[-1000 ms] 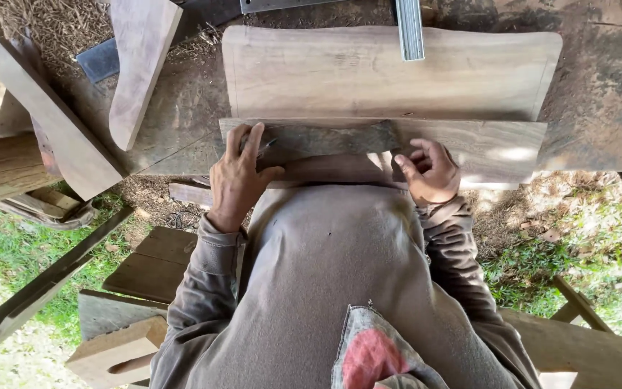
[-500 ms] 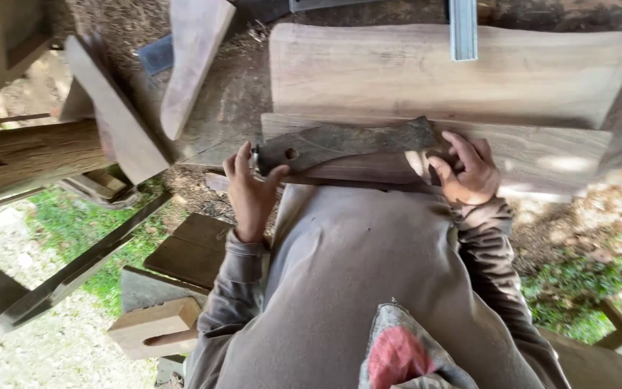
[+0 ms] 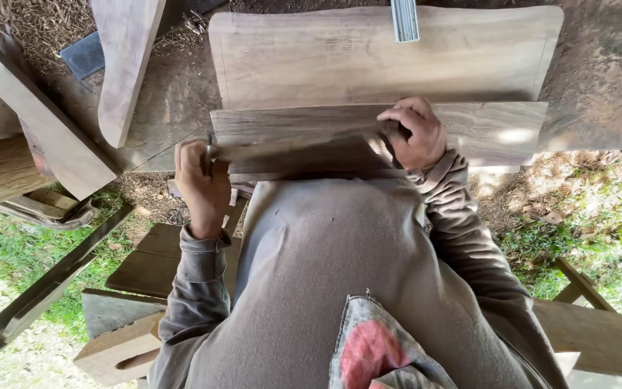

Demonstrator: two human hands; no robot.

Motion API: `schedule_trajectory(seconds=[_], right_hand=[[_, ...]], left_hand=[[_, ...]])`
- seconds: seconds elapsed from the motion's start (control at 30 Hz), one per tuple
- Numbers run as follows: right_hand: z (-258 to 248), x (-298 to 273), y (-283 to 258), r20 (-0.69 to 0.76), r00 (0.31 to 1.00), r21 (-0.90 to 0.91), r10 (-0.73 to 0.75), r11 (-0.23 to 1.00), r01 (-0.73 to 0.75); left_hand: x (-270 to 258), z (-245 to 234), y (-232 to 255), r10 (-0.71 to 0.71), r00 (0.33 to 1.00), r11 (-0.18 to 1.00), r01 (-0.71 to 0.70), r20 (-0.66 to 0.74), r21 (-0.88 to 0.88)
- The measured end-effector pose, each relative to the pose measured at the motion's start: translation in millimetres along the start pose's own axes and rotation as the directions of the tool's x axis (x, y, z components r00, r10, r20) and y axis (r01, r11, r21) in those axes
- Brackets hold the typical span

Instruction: The person walks to a workbench and places a dark wooden template on a larger piece of light-colored wood. They use a pencil to trace the template's outline and then use a metal square to draw straight lines on the wood.

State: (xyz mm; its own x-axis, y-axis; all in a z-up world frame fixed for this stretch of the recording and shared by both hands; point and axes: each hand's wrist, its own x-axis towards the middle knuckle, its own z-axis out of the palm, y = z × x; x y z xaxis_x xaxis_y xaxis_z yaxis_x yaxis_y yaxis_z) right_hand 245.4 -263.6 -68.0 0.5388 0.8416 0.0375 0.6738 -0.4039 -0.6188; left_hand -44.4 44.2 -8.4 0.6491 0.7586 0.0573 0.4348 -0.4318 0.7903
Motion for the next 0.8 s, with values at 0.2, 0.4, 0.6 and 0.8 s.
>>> schedule_trajectory(seconds=[0.2,0.4,0.6,0.8], right_hand=[[-15.9,-2.1,-36.3,-0.186,0.979,0.027,-0.086,0.995,0.092],[-24.6,-24.5,-44.1,-0.229,0.973,0.003,0.032,0.999,-0.032],[-8.0,-22.8,-32.4,-0.263,0.962,-0.008,0.079,0.996,-0.084],[-5.6,-30.5,-26.1,-0.257,0.964,-0.003,0.071,0.997,-0.074]], left_hand=[[-2.4,-5.2,-1.1,0.110,0.979,0.933,-0.161,0.169,0.323],[-19.4,-7.9,16.4,0.126,0.984,0.983,-0.141,0.129,0.119],[-23.1,4.1,-9.8,-0.101,0.992,0.995,0.100,0.077,0.021],[-13.5,-3.0,18.8,-0.198,0.977,0.972,0.207,0.081,-0.116]])
